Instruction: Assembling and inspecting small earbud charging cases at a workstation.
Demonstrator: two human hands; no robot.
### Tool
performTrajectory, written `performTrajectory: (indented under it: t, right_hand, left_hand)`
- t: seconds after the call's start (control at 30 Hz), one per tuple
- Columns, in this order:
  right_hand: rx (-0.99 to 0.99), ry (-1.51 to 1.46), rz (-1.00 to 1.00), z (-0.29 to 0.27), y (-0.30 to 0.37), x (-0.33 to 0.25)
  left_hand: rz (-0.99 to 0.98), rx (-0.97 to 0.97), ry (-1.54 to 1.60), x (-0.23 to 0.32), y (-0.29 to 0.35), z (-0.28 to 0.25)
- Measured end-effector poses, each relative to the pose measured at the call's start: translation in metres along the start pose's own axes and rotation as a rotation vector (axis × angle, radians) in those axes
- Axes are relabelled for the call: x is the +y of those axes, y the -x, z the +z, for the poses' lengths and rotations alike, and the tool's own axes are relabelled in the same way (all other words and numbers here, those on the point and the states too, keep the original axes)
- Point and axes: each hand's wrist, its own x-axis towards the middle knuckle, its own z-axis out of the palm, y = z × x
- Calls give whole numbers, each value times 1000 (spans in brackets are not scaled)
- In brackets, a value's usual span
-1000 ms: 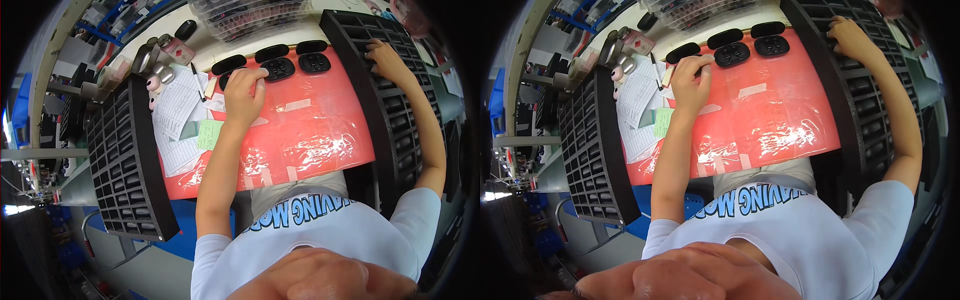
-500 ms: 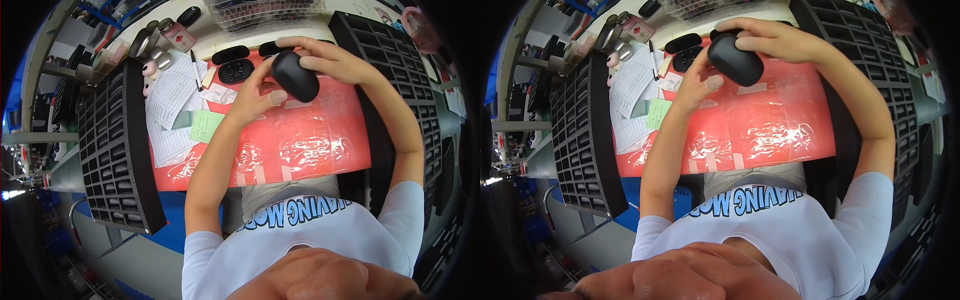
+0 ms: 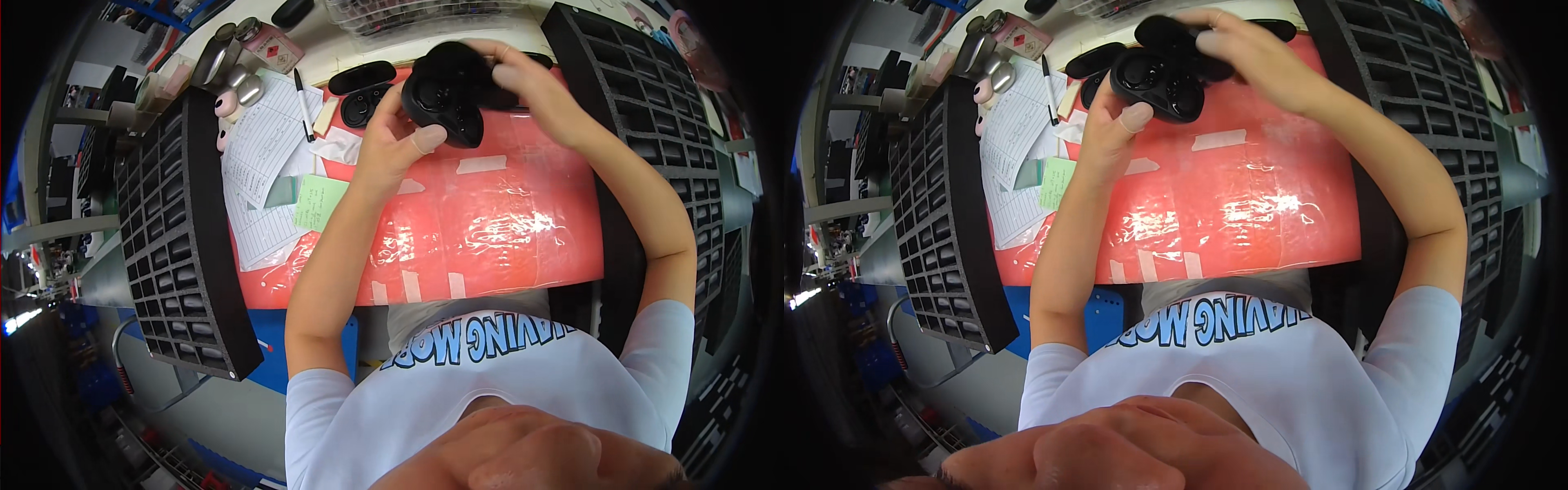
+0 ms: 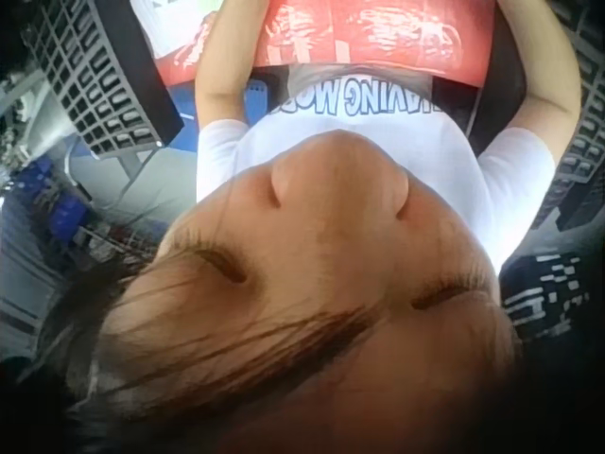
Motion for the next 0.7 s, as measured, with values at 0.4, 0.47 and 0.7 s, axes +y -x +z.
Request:
performTrajectory:
  t: [0.4, 0.47, 0.7]
  right_hand:
    - [-153, 914, -161, 7, 7, 15]
    - [-177, 944, -185, 13, 12, 3]
    - [330, 924, -566, -40, -20, -88]
  left_hand:
    - [238, 178, -339, -7, -10, -11]
    - [219, 181, -317, -9, -7, -10]
    - [270, 250, -382, -1, -3, -7]
